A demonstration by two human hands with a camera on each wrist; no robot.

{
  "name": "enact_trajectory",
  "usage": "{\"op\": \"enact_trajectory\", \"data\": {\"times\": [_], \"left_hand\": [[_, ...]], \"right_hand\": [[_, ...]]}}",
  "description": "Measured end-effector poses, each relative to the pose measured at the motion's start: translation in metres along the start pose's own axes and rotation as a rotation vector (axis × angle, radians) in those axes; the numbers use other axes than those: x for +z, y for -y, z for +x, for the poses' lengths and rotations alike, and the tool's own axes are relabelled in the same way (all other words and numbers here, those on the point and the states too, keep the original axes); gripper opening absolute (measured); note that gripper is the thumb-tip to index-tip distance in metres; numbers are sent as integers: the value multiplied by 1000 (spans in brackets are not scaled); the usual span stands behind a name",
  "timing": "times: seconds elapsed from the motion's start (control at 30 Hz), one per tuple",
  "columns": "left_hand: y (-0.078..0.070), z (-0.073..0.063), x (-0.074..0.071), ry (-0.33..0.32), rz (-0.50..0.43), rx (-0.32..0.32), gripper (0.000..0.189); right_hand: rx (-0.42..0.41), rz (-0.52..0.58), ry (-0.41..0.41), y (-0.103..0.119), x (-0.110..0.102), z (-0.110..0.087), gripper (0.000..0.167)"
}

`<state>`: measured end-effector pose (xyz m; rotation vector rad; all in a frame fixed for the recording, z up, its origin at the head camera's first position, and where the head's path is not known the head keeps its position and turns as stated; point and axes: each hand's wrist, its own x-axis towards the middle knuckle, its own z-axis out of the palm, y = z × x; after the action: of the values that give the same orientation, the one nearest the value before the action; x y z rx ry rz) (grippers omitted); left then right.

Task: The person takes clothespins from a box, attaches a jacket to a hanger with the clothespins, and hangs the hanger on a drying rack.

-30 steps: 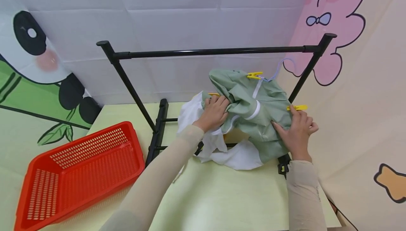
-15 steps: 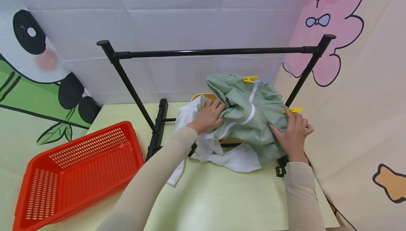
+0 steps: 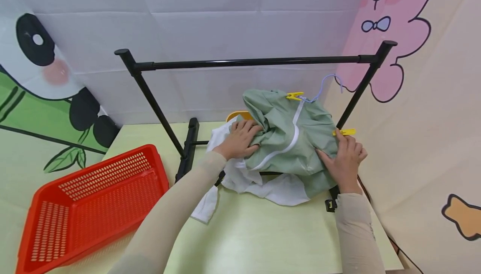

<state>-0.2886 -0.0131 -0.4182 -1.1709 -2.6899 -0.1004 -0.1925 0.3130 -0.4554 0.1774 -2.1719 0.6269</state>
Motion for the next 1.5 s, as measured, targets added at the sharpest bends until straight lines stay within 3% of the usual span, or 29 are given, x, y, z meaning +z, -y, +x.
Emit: {"op": "enact_trajectory", "data": {"times": [0.23,0.33,0.67,1.1,1.5], "left_hand": [[6,-7,-8,38,-65,-27,63],[10,-9,-10,26,-81,-36,71],[14,-12,-15,-63,-84,-44,85],[20,-11,-33,-306,-88,-25,79],[22,-9,-40,-316,-56,-78,83]], "right_hand": [[-22,11,-26,-1,3,-5,95],[-34,19,-33,0,3,-6,92],[-78,14,-76,-2,6,-11,86],[-130,44,-89,-1,4,-11,82],[-181,81,-88,-2,4,-12,79]]}}
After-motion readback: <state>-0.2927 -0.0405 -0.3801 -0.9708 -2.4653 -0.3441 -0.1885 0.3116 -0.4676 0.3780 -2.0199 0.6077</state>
